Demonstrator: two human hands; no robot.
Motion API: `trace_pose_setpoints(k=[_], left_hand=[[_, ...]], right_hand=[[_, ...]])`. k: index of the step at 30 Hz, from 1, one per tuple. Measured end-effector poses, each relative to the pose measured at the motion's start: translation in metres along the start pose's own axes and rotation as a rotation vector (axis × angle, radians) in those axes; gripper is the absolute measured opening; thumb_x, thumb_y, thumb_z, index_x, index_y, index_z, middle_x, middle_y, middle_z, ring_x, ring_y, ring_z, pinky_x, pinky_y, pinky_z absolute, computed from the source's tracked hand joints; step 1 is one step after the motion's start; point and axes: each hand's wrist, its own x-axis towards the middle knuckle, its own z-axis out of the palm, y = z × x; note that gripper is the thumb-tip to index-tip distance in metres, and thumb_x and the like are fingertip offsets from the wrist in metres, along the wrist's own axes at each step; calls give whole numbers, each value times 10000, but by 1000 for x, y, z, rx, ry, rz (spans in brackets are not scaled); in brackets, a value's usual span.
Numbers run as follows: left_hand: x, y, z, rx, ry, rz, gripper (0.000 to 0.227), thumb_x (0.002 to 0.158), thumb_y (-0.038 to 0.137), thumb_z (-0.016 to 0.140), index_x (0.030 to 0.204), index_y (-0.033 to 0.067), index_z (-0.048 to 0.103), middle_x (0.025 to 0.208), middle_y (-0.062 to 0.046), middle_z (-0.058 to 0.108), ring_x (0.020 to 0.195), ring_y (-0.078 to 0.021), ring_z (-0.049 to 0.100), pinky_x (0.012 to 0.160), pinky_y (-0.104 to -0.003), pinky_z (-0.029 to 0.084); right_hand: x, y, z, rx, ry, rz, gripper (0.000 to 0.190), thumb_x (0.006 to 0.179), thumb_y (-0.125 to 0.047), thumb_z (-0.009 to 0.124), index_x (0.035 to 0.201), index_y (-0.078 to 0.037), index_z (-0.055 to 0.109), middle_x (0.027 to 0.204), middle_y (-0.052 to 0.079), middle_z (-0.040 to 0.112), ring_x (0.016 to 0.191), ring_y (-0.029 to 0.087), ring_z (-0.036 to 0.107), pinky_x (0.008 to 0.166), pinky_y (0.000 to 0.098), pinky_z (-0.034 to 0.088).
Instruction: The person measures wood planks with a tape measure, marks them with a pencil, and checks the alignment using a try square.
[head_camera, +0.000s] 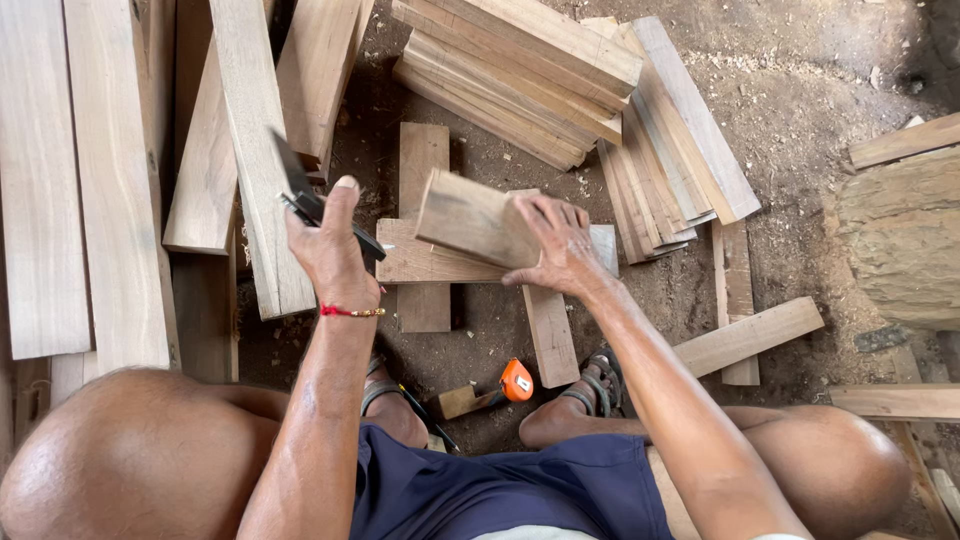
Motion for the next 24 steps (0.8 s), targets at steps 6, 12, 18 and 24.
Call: trace_pose_setpoints(k=[6, 12, 18, 24], left_hand=[[-18, -3, 1, -16, -87, -15, 350, 779, 259, 841, 985, 129, 589, 933, -8, 620, 997, -178, 623, 977, -485, 527], [-73, -24, 17, 54, -503, -168, 378, 789, 248, 896, 975, 120, 593, 867, 21, 599, 801, -126, 598, 679, -265, 551], [-114, -62, 27, -132, -762, -470, 398, 775, 241, 871, 1015, 47, 620, 861, -57, 705, 774, -172, 707, 688, -309, 614], [-98, -81, 25, 194, -785, -461, 197, 922, 174, 776, 1050, 61, 678, 876, -39, 701, 689, -71, 585, 586, -223, 487]], right_hand=[[-5, 9, 4, 46, 12, 19, 1062, 772, -865, 563, 1553, -153, 465, 1641, 165, 394, 1521, 338, 338, 1222, 576, 244], [-36, -70, -45, 935, -2, 302, 782, 827, -697, 668, 1376, -141, 632, 1343, 111, 676, 1220, 256, 660, 1016, 442, 587], [-67, -94, -52, 730, 12, 302, 539, 794, -311, 855, 1249, -79, 685, 1100, 81, 762, 1000, 187, 745, 883, 332, 600], [-78, -59, -39, 563, 129, 293, 390, 779, -192, 842, 1138, -76, 743, 1090, 77, 751, 991, 186, 734, 865, 340, 614]])
